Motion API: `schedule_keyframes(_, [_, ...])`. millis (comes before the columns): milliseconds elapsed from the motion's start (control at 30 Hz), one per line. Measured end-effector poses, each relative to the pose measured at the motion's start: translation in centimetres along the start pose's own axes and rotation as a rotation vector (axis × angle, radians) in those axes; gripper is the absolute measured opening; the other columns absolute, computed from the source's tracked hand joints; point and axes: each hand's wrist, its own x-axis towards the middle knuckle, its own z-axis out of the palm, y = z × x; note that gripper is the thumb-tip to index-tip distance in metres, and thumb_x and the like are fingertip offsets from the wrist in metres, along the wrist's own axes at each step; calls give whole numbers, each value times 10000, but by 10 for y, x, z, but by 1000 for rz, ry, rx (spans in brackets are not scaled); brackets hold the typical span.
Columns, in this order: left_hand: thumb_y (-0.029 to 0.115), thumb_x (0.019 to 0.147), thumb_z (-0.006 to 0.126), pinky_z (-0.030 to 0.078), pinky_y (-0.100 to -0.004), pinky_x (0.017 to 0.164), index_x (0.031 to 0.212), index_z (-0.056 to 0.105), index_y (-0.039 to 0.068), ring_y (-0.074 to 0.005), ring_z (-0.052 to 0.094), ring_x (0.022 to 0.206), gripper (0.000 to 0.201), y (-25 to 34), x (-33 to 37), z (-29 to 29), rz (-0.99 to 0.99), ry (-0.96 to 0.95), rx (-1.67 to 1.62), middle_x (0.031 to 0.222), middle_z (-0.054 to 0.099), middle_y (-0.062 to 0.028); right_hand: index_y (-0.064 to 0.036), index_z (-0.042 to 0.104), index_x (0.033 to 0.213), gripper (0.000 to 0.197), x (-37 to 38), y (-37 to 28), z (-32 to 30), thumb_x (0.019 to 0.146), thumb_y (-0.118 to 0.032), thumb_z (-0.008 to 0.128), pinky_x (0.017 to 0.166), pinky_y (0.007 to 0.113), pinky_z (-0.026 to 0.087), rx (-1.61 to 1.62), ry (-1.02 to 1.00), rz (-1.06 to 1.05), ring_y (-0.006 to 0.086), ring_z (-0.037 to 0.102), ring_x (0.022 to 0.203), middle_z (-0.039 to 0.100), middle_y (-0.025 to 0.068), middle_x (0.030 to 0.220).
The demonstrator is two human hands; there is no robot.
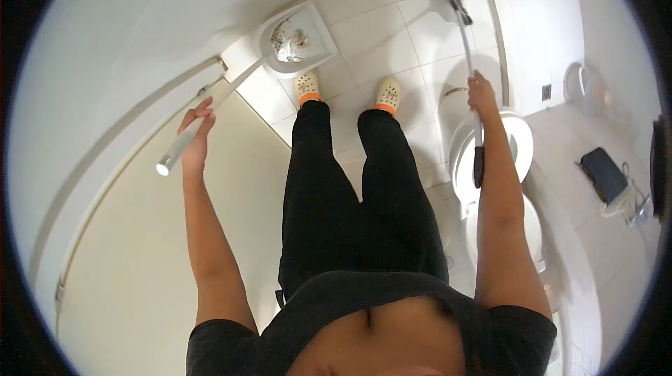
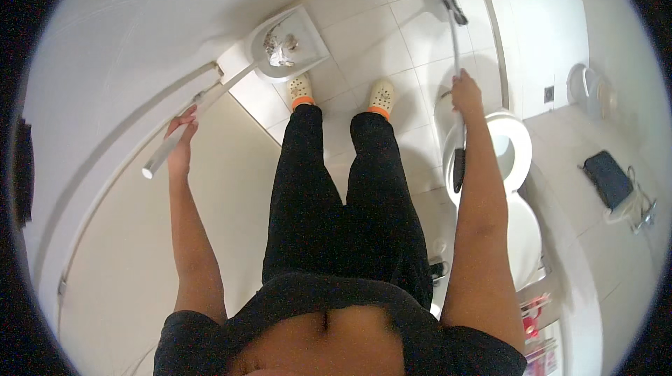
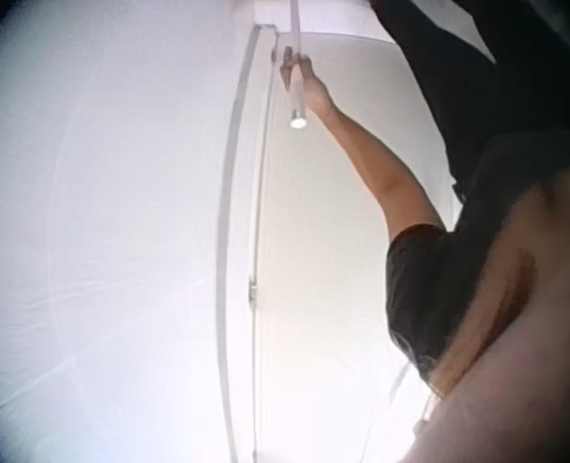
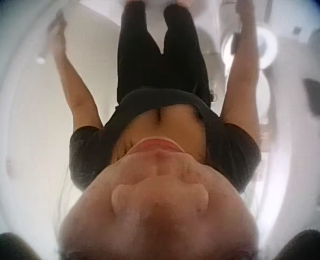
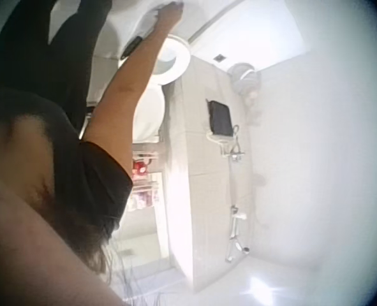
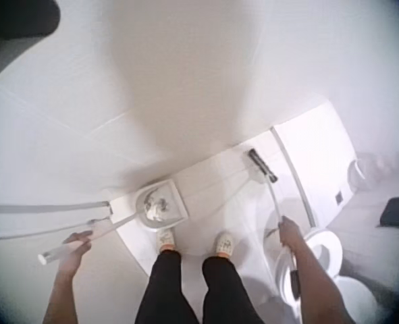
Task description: The person sweeps the bathroom floor with a broom and dustpan, empties a dustpan into a trash bag, and then scrubs a toilet and washes a brush in the sink.
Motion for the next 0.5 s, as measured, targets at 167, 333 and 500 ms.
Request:
schedule_keyframes(167, [104, 834, 607, 339, -371, 999, 818, 549, 44, -255, 493, 1148, 84, 15, -3, 9, -135, 126, -21, 1210, 559, -173, 48, 501, 1044, 308, 104, -28, -16, 895, -213, 436, 577, 401, 524, -66, 3, -143, 346, 632, 626, 581, 272, 934])
schedule_keyframes(333, [113, 825, 615, 323, -387, 1013, 818, 534, 49, -268, 471, 1175, 103, 38, -21, 32, -297, 240, -56, 1226, 541, -197, 45, 607, 959, 232, 91, -49, 13, 828, -91, 471, 908, 397, 462, -707, -134, -531, 319, 599, 963, 595, 239, 1016])
schedule_keyframes(500, [63, 823, 587, 346, -359, 992, 852, 544, 29, -263, 474, 1166, 62, 75, 13, 69, -405, 321, -108, 1228, 538, -191, 57, 210, 1360, 585, 6, -150, -10, 865, -139, 454, 564, 404, 561, -19, -513, 94, 331, 650, 746, 597, 249, 981])
